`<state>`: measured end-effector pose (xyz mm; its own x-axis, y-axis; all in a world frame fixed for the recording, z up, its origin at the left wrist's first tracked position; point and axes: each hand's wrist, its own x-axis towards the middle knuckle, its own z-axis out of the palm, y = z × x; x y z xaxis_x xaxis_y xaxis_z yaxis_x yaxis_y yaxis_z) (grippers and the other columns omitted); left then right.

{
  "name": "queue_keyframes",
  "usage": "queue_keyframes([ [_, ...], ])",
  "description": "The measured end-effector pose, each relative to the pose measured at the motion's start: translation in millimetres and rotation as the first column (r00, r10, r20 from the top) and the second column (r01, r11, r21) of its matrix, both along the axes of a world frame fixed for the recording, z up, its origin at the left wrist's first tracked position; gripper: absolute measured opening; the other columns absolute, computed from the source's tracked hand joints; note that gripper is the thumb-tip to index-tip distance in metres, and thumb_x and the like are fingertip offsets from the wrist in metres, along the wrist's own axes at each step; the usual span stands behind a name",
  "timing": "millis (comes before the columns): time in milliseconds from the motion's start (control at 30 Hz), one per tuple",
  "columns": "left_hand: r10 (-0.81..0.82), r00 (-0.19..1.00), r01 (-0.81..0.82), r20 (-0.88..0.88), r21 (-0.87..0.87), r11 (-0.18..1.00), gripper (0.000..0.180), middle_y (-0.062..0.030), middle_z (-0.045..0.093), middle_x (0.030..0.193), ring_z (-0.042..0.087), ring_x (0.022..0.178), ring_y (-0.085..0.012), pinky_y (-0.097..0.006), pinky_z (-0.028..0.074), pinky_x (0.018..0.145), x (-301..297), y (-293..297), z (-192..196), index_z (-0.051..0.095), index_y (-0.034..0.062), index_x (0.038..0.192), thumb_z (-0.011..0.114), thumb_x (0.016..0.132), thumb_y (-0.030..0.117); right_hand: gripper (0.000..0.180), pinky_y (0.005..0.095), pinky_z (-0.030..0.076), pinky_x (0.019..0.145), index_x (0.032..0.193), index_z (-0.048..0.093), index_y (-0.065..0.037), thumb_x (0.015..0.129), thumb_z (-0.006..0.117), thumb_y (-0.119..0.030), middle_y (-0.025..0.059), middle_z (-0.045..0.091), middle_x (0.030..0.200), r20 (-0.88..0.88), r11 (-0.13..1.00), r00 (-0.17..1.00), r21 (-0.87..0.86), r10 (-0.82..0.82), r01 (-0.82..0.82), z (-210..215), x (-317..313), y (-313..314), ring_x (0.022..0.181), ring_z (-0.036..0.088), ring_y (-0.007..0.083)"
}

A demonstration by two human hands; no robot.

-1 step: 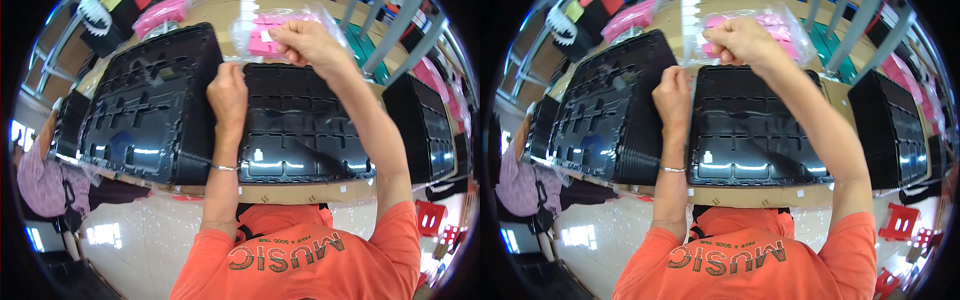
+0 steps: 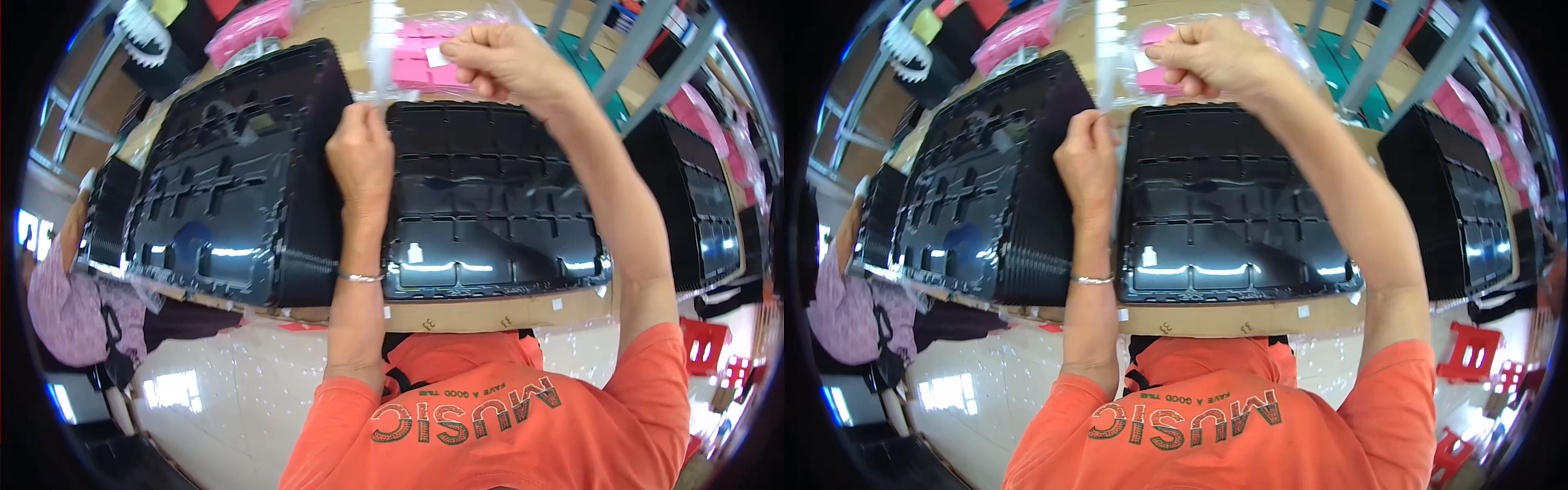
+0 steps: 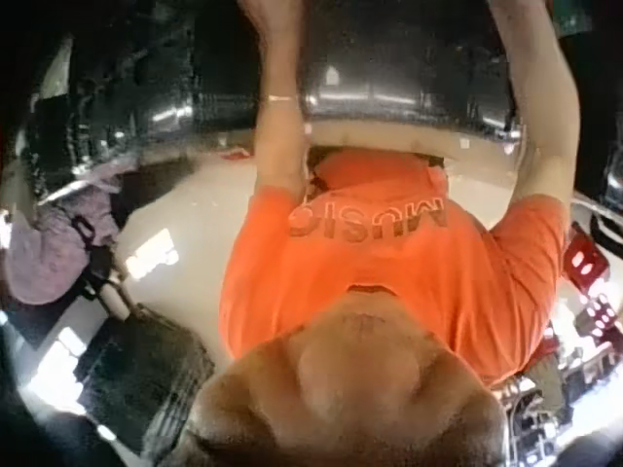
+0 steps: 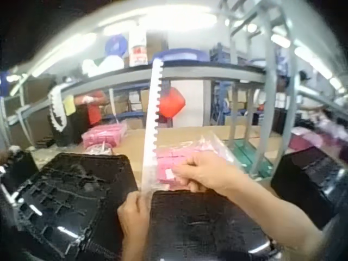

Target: The person assembles plastic components by applying adhesive strips to black plastic trays and inserting foam panels into them by hand.

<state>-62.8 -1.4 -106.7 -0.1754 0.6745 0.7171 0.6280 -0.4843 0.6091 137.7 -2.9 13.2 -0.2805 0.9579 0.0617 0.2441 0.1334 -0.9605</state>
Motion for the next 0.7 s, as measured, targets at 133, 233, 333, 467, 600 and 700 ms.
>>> queue_keyframes([
  [133,-0.229,0.878,0.345,0.421,-0.222,0.912,0.013,-0.0078,0.069,0.083,0.066,0.067,-0.0122,-0.025,0.049,0.061,-3.2,-0.5,2.5,0.058,-0.0003,0.104,0.054,0.095,0.008,0.015,0.0224,0.04,0.056,0.078,0.063,-0.007,0.085,0.068,-0.019,-0.0028,0.056,0.069,0.504,0.974,0.842,0.011,0.191,-0.227,13.6,99.0,-3.0,0.06,0.052,0.0055],
  [233,-0.337,0.755,0.522,0.563,-0.205,0.828,0.024,-0.0083,0.069,0.09,0.065,0.07,-0.0119,-0.024,0.049,0.067,-0.9,-2.4,9.3,0.053,-0.0037,0.117,0.052,0.097,0.009,0.013,0.0284,0.043,0.062,0.077,0.063,-0.004,0.078,0.07,-0.014,0.002,0.056,0.071,0.833,0.991,0.542,-0.049,0.11,-0.125,-25.8,149.0,7.8,0.069,0.056,0.0127],
  [333,-0.309,0.75,0.53,0.584,-0.252,0.81,0.026,-0.0074,0.066,0.083,0.061,0.065,-0.0101,-0.024,0.05,0.064,5.5,-4.0,14.6,0.055,-0.0046,0.117,0.054,0.097,0.013,0.013,0.034,0.044,0.068,0.077,0.064,-0.002,0.072,0.072,-0.01,0.0068,0.057,0.074,0.851,0.983,0.501,-0.09,0.16,-0.161,-61.1,184.7,15.4,0.076,0.058,0.0208],
  [467,-0.304,0.766,0.52,0.567,-0.269,0.811,0.024,-0.0066,0.065,0.08,0.059,0.063,-0.0094,-0.024,0.049,0.062,9.5,-7.6,17.6,0.058,-0.0045,0.112,0.054,0.098,0.014,0.013,0.0364,0.044,0.068,0.077,0.065,-0.003,0.071,0.074,-0.011,0.0058,0.057,0.076,0.89,0.989,0.445,-0.035,0.097,-0.144,-89.8,199.7,23.1,0.078,0.06,0.0228],
  [600,-0.277,0.783,0.498,0.557,-0.295,0.815,0.022,-0.0065,0.065,0.079,0.058,0.061,-0.0089,-0.024,0.049,0.062,11.7,-7.9,17.7,0.06,-0.0042,0.11,0.054,0.098,0.014,0.018,0.0393,0.045,0.068,0.077,0.062,-0.003,0.069,0.076,-0.011,0.0067,0.059,0.079,0.907,0.988,0.409,-0.04,0.099,-0.15,-104.2,197.8,36.1,0.08,0.061,0.0272],
  [700,-0.293,0.781,0.51,0.551,-0.293,0.809,0.022,-0.0066,0.065,0.078,0.058,0.06,-0.0089,-0.024,0.049,0.061,13.8,-7.3,15.6,0.06,-0.0039,0.11,0.055,0.097,0.013,0.022,0.0409,0.045,0.069,0.076,0.057,-0.002,0.069,0.076,-0.011,0.0096,0.059,0.079,0.919,0.999,0.392,-0.024,0.038,-0.042,-108.9,203.0,37.8,0.082,0.061,0.0294],
])
